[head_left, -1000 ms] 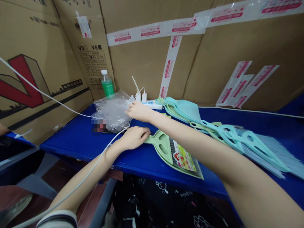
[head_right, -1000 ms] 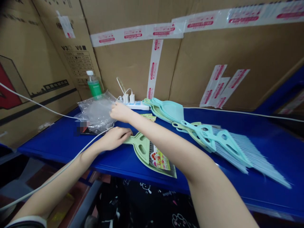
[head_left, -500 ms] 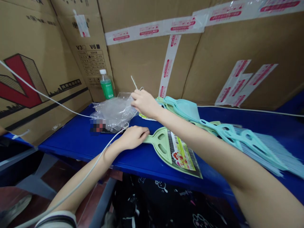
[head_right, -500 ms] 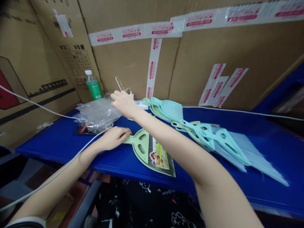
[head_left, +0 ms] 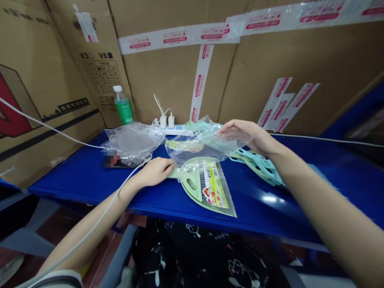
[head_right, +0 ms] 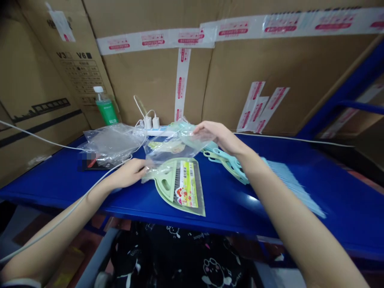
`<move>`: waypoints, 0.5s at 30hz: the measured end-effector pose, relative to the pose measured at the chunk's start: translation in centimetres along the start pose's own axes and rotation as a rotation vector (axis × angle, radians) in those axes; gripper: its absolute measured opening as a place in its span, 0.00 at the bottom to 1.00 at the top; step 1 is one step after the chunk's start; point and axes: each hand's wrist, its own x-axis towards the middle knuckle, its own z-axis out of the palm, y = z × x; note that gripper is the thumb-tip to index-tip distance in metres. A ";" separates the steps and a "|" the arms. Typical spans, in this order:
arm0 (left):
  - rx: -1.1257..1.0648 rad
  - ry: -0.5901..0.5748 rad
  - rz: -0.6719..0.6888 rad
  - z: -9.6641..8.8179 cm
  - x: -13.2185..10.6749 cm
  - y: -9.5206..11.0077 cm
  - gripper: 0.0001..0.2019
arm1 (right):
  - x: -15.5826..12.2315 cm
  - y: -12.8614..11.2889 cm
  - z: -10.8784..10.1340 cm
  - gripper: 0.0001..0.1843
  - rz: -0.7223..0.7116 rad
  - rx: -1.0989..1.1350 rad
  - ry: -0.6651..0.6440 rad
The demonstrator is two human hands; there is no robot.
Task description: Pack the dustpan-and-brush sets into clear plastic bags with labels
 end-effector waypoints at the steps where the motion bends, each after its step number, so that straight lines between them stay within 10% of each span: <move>1: -0.009 -0.010 0.006 -0.1 0.1 0.0 0.16 | -0.6 0.5 -0.6 0.19 0.051 0.026 -0.027; 15: -0.110 -0.070 0.040 -0.6 0.4 0.2 0.20 | -3.4 3.1 -4.8 0.23 0.037 -0.471 -0.321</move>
